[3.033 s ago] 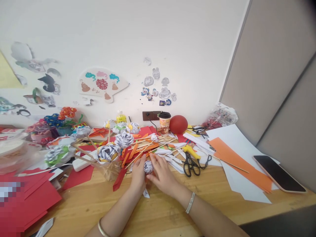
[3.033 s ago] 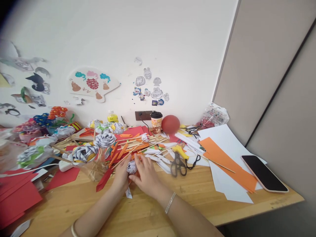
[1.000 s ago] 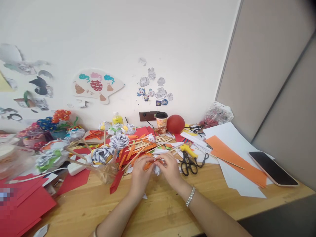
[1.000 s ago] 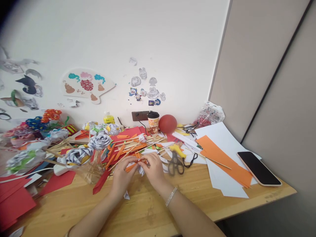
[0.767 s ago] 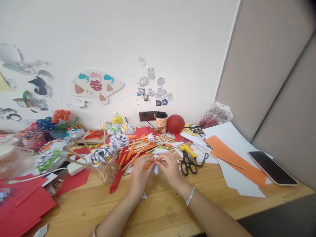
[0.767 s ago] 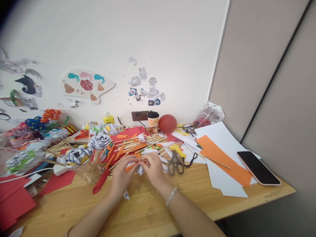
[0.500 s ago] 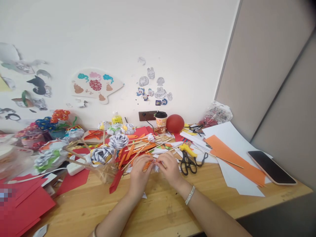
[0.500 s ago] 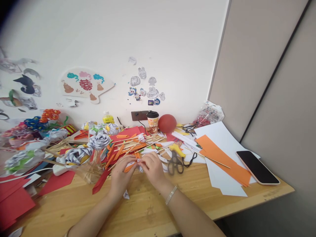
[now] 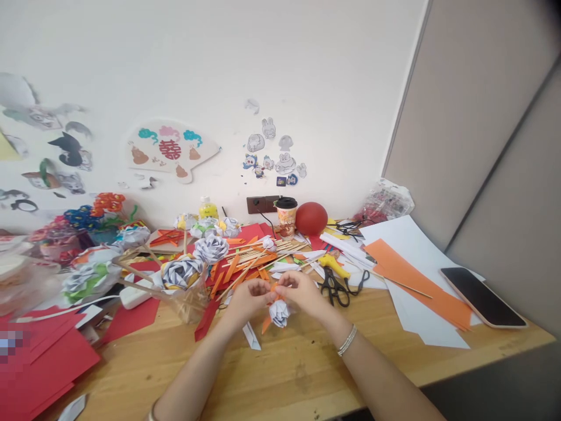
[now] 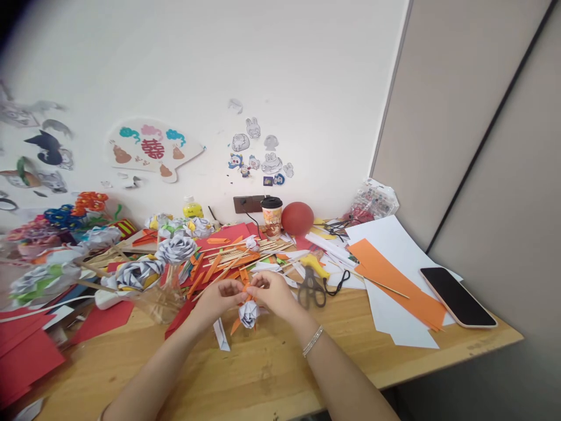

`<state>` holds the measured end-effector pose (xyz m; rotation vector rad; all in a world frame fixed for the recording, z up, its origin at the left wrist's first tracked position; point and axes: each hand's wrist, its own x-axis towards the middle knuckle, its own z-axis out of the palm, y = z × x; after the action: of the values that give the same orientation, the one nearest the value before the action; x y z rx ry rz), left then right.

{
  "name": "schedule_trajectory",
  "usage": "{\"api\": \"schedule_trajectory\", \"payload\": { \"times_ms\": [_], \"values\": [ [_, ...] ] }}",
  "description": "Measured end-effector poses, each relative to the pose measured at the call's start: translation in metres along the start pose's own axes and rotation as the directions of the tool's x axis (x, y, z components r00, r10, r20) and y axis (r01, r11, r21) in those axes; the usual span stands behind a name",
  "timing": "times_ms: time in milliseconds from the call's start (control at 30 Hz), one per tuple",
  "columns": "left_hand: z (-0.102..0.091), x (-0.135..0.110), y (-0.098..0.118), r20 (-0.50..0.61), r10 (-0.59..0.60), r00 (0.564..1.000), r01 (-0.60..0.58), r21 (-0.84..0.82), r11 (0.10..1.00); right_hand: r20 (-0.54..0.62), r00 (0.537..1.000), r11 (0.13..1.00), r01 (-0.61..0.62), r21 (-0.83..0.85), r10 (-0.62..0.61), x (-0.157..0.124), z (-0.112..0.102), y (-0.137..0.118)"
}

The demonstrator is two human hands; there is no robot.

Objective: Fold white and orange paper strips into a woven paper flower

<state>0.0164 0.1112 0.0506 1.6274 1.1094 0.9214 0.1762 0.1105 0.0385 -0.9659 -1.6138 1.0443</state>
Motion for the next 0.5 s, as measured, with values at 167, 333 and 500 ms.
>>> {"api": "schedule_trajectory", "payload": {
  "times_ms": [167, 333, 500],
  "values": [
    [0.000, 0.005, -0.016, 0.132, -0.028, 0.991, 0.019, 0.071, 0.997, 0.114, 0.991, 0.993, -0.065, -0.100, 0.076, 0.002, -0.005, 0.011],
    [0.000, 0.006, -0.018, 0.206, 0.000, 0.978, -0.006, 0.029, 1.000, 0.135, 0.990, 0.995, -0.035, -0.096, 0.048, 0.004, -0.007, 0.018],
    [-0.001, 0.007, -0.020, 0.177, 0.026, 0.984, -0.040, 0.075, 0.996, 0.052, 0.997, 0.987, -0.040, -0.157, 0.048, 0.005, -0.002, 0.022]
  ]
}}
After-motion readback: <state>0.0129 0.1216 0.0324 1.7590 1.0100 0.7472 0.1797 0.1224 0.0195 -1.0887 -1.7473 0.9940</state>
